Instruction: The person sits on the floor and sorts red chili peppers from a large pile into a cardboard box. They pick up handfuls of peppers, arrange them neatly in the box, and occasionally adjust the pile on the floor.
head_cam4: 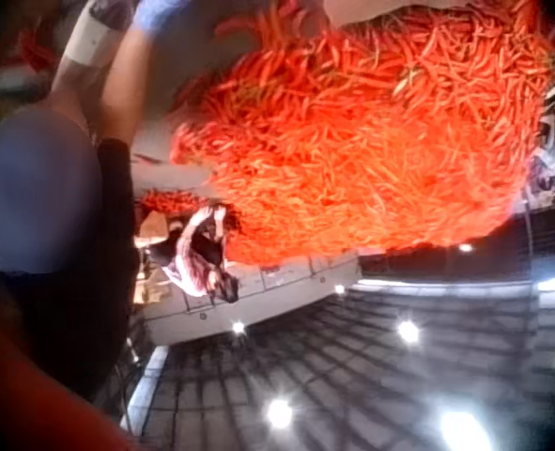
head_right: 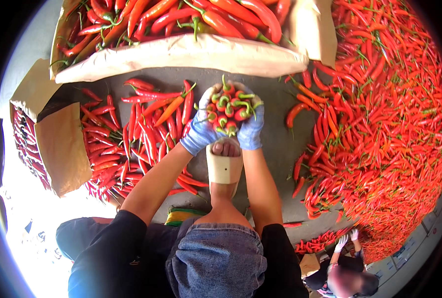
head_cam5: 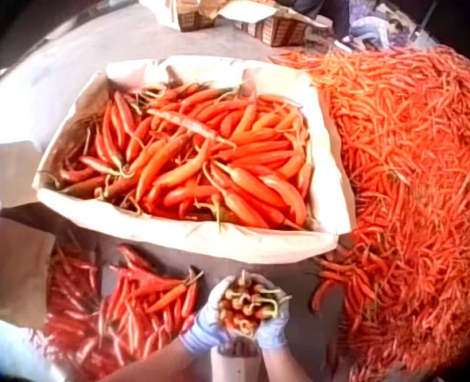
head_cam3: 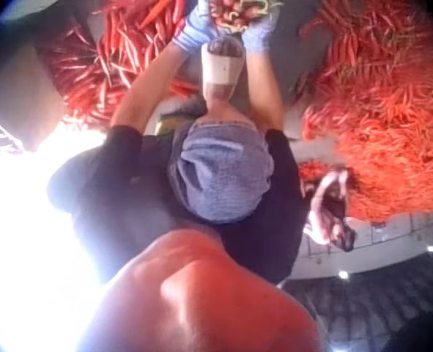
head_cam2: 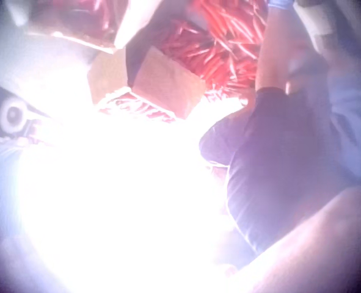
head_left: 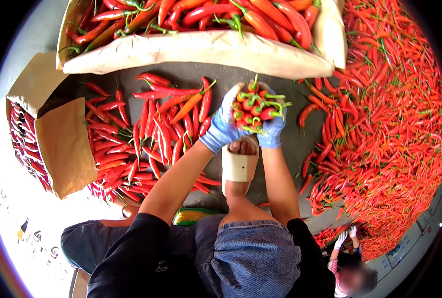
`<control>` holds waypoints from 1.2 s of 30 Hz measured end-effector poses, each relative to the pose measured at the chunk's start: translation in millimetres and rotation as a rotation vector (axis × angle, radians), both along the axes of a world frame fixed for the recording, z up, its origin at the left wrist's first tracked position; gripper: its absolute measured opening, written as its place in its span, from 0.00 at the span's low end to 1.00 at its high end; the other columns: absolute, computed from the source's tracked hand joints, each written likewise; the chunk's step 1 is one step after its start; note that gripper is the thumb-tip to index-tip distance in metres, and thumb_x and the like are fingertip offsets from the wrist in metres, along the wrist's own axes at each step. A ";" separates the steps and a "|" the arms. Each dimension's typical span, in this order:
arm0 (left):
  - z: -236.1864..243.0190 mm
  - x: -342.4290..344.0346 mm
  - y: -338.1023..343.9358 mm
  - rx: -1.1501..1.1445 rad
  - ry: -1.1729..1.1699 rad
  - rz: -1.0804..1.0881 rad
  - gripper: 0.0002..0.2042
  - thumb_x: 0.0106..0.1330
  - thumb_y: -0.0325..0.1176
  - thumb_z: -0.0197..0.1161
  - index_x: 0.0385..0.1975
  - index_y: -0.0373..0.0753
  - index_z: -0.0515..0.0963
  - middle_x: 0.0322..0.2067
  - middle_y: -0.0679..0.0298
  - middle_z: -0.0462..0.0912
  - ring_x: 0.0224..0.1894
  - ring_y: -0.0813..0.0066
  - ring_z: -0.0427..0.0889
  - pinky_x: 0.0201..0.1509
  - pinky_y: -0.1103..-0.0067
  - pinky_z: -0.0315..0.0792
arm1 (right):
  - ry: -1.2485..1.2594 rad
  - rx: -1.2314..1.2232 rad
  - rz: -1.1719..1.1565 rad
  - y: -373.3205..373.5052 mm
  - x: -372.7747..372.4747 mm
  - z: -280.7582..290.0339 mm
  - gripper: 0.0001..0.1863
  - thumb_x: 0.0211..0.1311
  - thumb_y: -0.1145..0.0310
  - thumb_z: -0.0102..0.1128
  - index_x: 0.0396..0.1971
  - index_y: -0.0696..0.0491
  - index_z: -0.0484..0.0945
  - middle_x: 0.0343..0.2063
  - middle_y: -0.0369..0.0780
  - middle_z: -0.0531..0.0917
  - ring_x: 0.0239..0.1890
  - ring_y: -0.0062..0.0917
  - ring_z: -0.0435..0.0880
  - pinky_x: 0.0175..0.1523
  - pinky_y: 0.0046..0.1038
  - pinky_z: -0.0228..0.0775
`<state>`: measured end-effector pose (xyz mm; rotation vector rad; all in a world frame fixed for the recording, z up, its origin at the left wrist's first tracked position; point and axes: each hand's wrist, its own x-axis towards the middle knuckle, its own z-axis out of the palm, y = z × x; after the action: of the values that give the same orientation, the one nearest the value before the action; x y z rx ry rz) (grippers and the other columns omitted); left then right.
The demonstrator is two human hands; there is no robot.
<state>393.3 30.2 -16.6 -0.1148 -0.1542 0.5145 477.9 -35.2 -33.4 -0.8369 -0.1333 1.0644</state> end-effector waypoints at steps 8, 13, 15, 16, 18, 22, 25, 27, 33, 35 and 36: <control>-9.7 5.7 11.2 -0.108 0.490 -0.170 0.20 0.63 0.46 0.53 0.44 0.35 0.69 0.44 0.55 0.75 0.49 0.64 0.74 0.57 0.71 0.67 | 0.437 0.090 -0.007 -7.1 7.8 -22.0 0.27 0.64 0.54 0.35 0.50 0.63 0.67 0.48 0.51 0.73 0.48 0.37 0.73 0.53 0.42 0.68; -14.7 -24.8 12.4 0.542 0.752 0.055 0.27 0.55 0.42 0.63 0.52 0.35 0.65 0.50 0.56 0.70 0.53 0.65 0.70 0.59 0.72 0.64 | 0.426 0.143 0.138 -15.0 9.1 -25.3 0.30 0.62 0.50 0.40 0.55 0.59 0.62 0.51 0.48 0.71 0.49 0.36 0.71 0.51 0.42 0.67; -1.8 -51.9 2.3 1.135 1.032 0.261 0.41 0.41 0.38 0.74 0.57 0.37 0.60 0.56 0.55 0.64 0.60 0.63 0.62 0.63 0.72 0.58 | 0.158 -0.137 0.042 -25.7 -4.8 -12.7 0.32 0.60 0.48 0.41 0.57 0.56 0.60 0.54 0.46 0.67 0.53 0.38 0.68 0.55 0.41 0.64; 2.4 -57.4 -11.1 1.206 1.101 0.432 0.40 0.45 0.35 0.72 0.60 0.39 0.57 0.57 0.57 0.63 0.62 0.64 0.60 0.65 0.73 0.56 | 0.059 -0.205 0.036 -27.3 -15.1 -1.0 0.33 0.60 0.47 0.42 0.59 0.54 0.59 0.56 0.45 0.66 0.56 0.39 0.67 0.57 0.40 0.63; 17.4 -69.5 -36.3 0.557 0.826 0.340 0.35 0.52 0.35 0.66 0.60 0.39 0.57 0.58 0.60 0.63 0.62 0.65 0.58 0.66 0.72 0.53 | -0.131 -0.265 0.137 -31.8 -43.9 22.2 0.36 0.59 0.45 0.44 0.61 0.54 0.57 0.58 0.46 0.64 0.58 0.38 0.66 0.60 0.41 0.60; 30.6 -101.8 -27.8 1.540 1.274 0.465 0.32 0.58 0.42 0.60 0.60 0.37 0.58 0.59 0.61 0.62 0.63 0.67 0.58 0.67 0.70 0.51 | -1.089 -0.417 0.575 -17.8 -56.5 76.3 0.39 0.59 0.43 0.47 0.59 0.59 0.56 0.55 0.49 0.66 0.57 0.35 0.67 0.58 0.39 0.60; 79.0 -145.8 -23.8 0.583 1.177 0.603 0.42 0.49 0.43 0.70 0.61 0.37 0.53 0.59 0.59 0.62 0.61 0.69 0.60 0.65 0.73 0.54 | -1.115 -0.460 0.701 25.7 -100.5 134.2 0.36 0.61 0.47 0.47 0.60 0.59 0.55 0.55 0.47 0.66 0.56 0.33 0.67 0.58 0.33 0.59; 113.6 -174.3 -2.2 0.540 1.188 0.717 0.44 0.47 0.43 0.71 0.62 0.37 0.51 0.58 0.60 0.63 0.59 0.71 0.63 0.63 0.74 0.57 | -1.149 -0.296 0.791 70.0 -127.2 171.5 0.35 0.62 0.48 0.47 0.60 0.58 0.55 0.55 0.45 0.66 0.55 0.30 0.67 0.58 0.31 0.59; 212.8 -250.4 68.3 0.388 1.123 1.038 0.36 0.47 0.34 0.71 0.55 0.36 0.59 0.49 0.61 0.70 0.52 0.75 0.68 0.56 0.76 0.65 | -0.909 0.033 0.874 176.7 -207.8 253.8 0.24 0.60 0.62 0.55 0.54 0.58 0.65 0.46 0.39 0.74 0.45 0.24 0.75 0.48 0.26 0.70; 230.9 -276.4 87.3 0.322 1.143 1.095 0.31 0.48 0.30 0.69 0.52 0.36 0.61 0.46 0.62 0.72 0.47 0.74 0.72 0.52 0.76 0.69 | -0.860 -0.008 0.843 198.1 -243.1 270.1 0.20 0.58 0.68 0.56 0.50 0.57 0.68 0.43 0.38 0.77 0.42 0.23 0.77 0.44 0.25 0.72; 239.5 -290.2 94.4 0.296 1.209 1.133 0.30 0.49 0.29 0.68 0.51 0.36 0.61 0.45 0.62 0.72 0.46 0.74 0.73 0.51 0.76 0.70 | -0.887 -0.024 0.828 210.4 -259.1 275.4 0.19 0.57 0.70 0.57 0.49 0.57 0.70 0.41 0.38 0.77 0.41 0.23 0.78 0.43 0.25 0.73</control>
<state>103.1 124.6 223.0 0.6187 0.9491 1.5847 218.8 175.3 242.0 -1.2744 -1.3033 1.3709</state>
